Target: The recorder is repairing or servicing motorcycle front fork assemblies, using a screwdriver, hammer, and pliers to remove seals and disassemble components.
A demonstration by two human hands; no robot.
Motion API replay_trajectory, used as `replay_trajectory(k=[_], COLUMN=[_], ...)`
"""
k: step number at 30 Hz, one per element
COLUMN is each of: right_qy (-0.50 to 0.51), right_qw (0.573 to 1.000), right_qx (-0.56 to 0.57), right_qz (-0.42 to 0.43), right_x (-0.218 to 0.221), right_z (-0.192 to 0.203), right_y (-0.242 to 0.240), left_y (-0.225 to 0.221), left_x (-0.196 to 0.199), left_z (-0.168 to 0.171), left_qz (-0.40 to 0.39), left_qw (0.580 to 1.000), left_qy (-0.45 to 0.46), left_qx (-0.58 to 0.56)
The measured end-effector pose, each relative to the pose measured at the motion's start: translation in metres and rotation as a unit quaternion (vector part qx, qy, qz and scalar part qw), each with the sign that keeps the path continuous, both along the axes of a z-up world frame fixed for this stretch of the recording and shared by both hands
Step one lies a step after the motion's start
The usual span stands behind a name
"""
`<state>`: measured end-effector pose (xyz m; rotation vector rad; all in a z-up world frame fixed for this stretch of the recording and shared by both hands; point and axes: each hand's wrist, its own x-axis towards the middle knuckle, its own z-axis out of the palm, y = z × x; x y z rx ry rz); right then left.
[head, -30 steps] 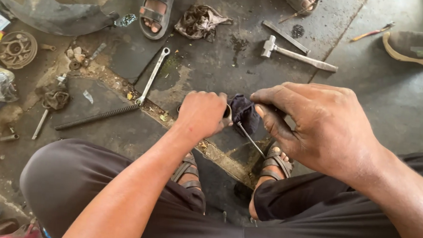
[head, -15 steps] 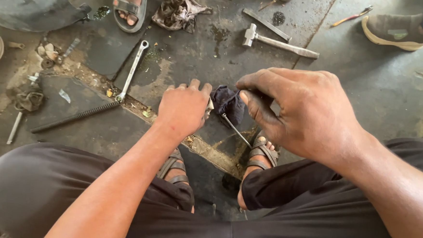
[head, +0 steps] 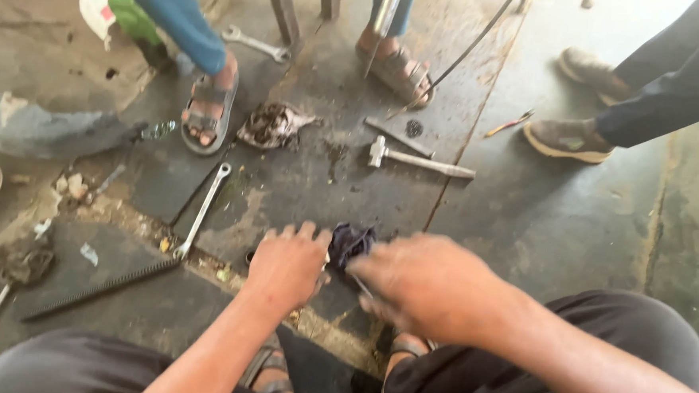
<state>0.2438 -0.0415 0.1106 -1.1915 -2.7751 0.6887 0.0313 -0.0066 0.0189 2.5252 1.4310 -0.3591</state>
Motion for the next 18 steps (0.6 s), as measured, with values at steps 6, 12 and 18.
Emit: replay_trajectory(k=[6,12,18], right_qy=[-0.219,-0.157,-0.295], right_qw=[0.967,0.981,0.942], right_qx=[-0.119,-0.067,-0.103], right_qz=[0.059,0.088,0.122], right_x=[0.006,0.004,0.027], right_z=[-0.035,-0.026,-0.108], right_y=[-0.014,-0.011,0.012], left_y=[-0.011,-0.017,0.007], left_x=[-0.002,-0.003,-0.037], left_z=[0.018,0.013,0.009], left_qz=[-0.007,-0.013,0.082], left_qw=[0.996,0.996,0.993], left_qy=[0.058,0.001,-0.011], left_qx=[-0.068,-0.083,-0.083])
